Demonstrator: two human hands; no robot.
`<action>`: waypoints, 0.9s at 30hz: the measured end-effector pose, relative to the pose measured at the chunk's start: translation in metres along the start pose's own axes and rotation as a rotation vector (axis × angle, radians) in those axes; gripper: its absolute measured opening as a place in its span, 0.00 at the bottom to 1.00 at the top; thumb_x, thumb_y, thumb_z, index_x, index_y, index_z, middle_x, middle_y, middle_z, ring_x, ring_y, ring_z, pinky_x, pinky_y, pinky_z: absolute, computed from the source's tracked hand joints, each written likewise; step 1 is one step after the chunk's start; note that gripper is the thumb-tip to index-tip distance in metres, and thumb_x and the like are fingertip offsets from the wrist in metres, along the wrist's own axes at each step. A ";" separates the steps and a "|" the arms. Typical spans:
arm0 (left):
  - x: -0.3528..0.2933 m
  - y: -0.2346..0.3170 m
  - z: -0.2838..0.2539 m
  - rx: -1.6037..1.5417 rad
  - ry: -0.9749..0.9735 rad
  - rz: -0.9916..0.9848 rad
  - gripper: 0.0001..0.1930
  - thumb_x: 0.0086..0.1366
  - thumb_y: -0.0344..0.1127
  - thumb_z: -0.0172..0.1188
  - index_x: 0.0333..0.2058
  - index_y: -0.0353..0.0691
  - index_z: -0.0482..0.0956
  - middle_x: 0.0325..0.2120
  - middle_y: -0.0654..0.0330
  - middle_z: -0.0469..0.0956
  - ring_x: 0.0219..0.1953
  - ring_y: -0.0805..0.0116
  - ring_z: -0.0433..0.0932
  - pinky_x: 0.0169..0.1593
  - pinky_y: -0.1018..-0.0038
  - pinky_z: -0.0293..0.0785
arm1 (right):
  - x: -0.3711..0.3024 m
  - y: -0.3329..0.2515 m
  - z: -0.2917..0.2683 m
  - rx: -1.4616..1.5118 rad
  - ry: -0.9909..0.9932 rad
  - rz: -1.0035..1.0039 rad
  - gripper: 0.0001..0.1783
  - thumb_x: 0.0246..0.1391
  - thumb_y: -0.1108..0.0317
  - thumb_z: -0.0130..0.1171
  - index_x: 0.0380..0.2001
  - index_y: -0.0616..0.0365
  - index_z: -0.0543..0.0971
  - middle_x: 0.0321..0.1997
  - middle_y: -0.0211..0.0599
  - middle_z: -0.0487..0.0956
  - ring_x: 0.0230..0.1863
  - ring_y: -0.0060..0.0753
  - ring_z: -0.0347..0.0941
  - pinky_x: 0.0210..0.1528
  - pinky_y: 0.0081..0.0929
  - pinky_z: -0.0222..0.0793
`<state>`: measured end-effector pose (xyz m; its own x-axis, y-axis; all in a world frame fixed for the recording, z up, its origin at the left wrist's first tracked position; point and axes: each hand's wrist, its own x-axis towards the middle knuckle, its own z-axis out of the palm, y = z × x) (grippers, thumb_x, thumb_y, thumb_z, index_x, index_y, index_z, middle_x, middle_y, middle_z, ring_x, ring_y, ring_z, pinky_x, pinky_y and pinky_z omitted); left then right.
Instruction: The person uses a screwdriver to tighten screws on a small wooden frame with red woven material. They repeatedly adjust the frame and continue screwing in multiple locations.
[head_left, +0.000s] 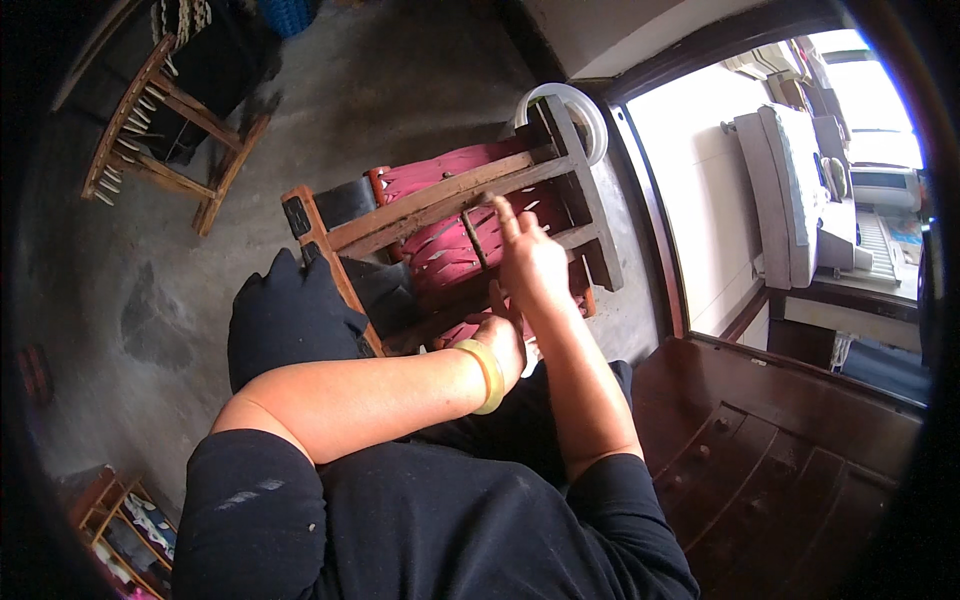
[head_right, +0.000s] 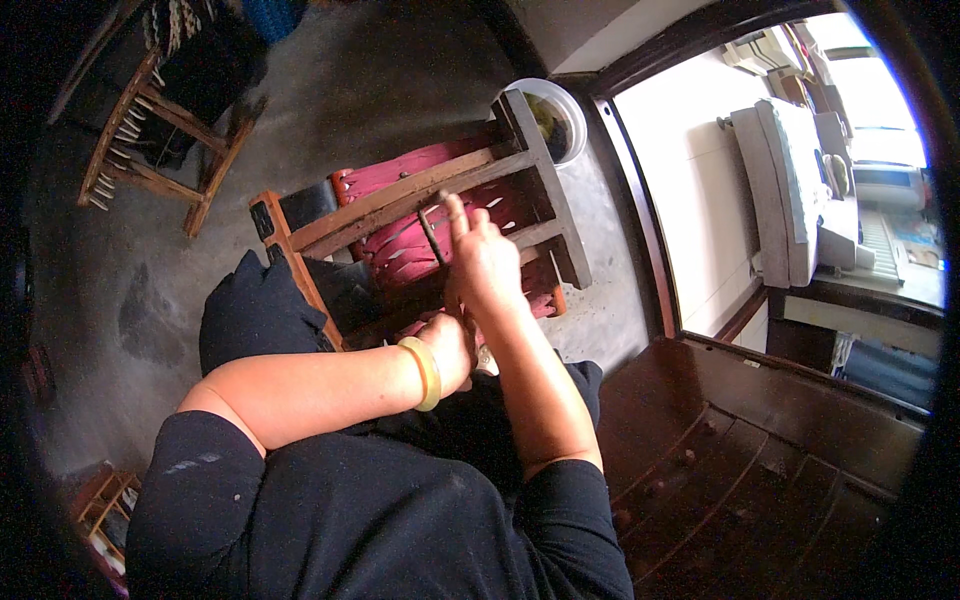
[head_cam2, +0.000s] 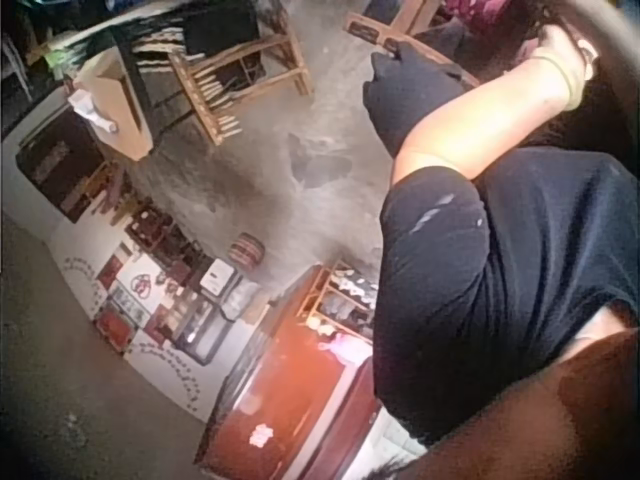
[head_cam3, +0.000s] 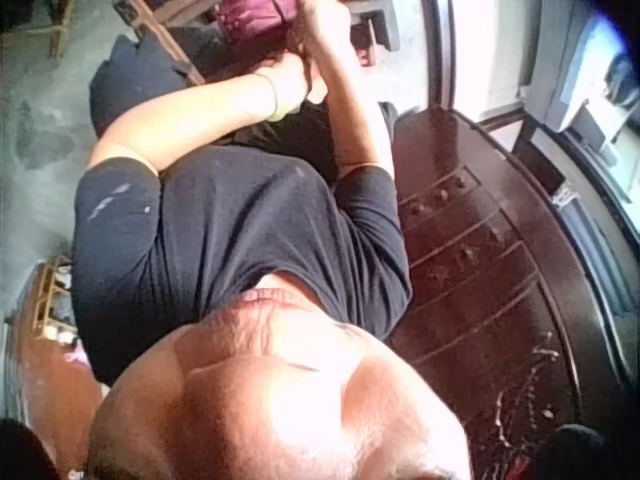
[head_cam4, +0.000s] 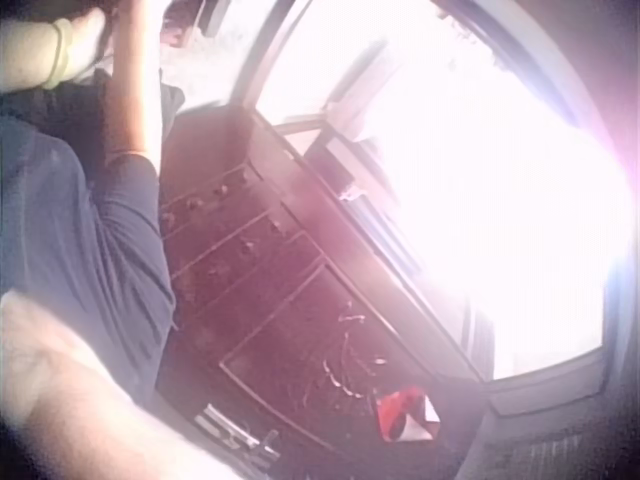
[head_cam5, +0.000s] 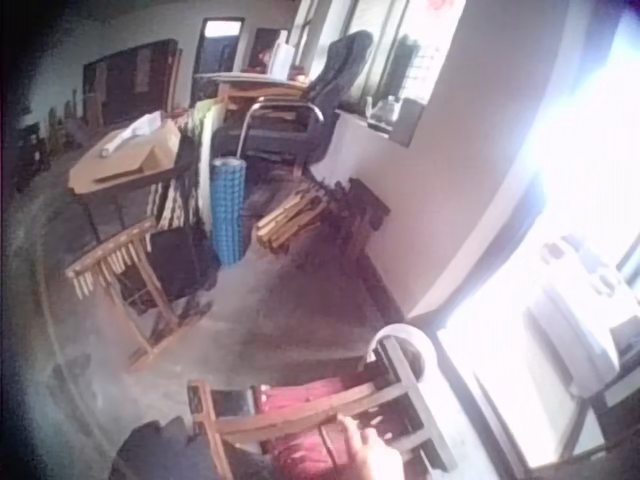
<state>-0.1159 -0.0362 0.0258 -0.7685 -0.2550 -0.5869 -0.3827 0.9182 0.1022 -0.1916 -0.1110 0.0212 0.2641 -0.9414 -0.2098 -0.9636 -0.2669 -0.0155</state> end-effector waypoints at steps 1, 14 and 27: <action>-0.005 -0.001 -0.003 0.070 0.027 -0.031 0.30 0.62 0.60 0.52 0.53 0.43 0.77 0.59 0.42 0.66 0.59 0.42 0.67 0.49 0.44 0.71 | 0.002 0.009 0.000 0.009 0.027 0.026 0.39 0.47 0.76 0.53 0.66 0.52 0.59 0.41 0.48 0.72 0.39 0.48 0.76 0.35 0.39 0.76; -0.009 0.001 -0.010 -0.090 -0.061 -0.022 0.24 0.62 0.58 0.51 0.44 0.48 0.83 0.45 0.59 0.80 0.48 0.56 0.77 0.46 0.50 0.72 | -0.005 -0.010 0.016 0.021 0.046 -0.182 0.36 0.51 0.74 0.49 0.66 0.53 0.58 0.38 0.46 0.74 0.35 0.45 0.77 0.32 0.38 0.77; -0.003 0.003 0.001 -0.046 0.014 -0.055 0.27 0.64 0.57 0.49 0.49 0.42 0.80 0.54 0.45 0.72 0.53 0.44 0.73 0.47 0.47 0.73 | 0.000 0.008 0.020 -0.059 0.047 -0.140 0.38 0.51 0.75 0.50 0.67 0.56 0.55 0.41 0.48 0.73 0.37 0.46 0.77 0.35 0.37 0.77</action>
<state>-0.1144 -0.0322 0.0275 -0.7523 -0.3094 -0.5817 -0.4478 0.8877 0.1070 -0.2003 -0.1093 0.0015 0.3992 -0.9022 -0.1636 -0.9133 -0.4070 0.0159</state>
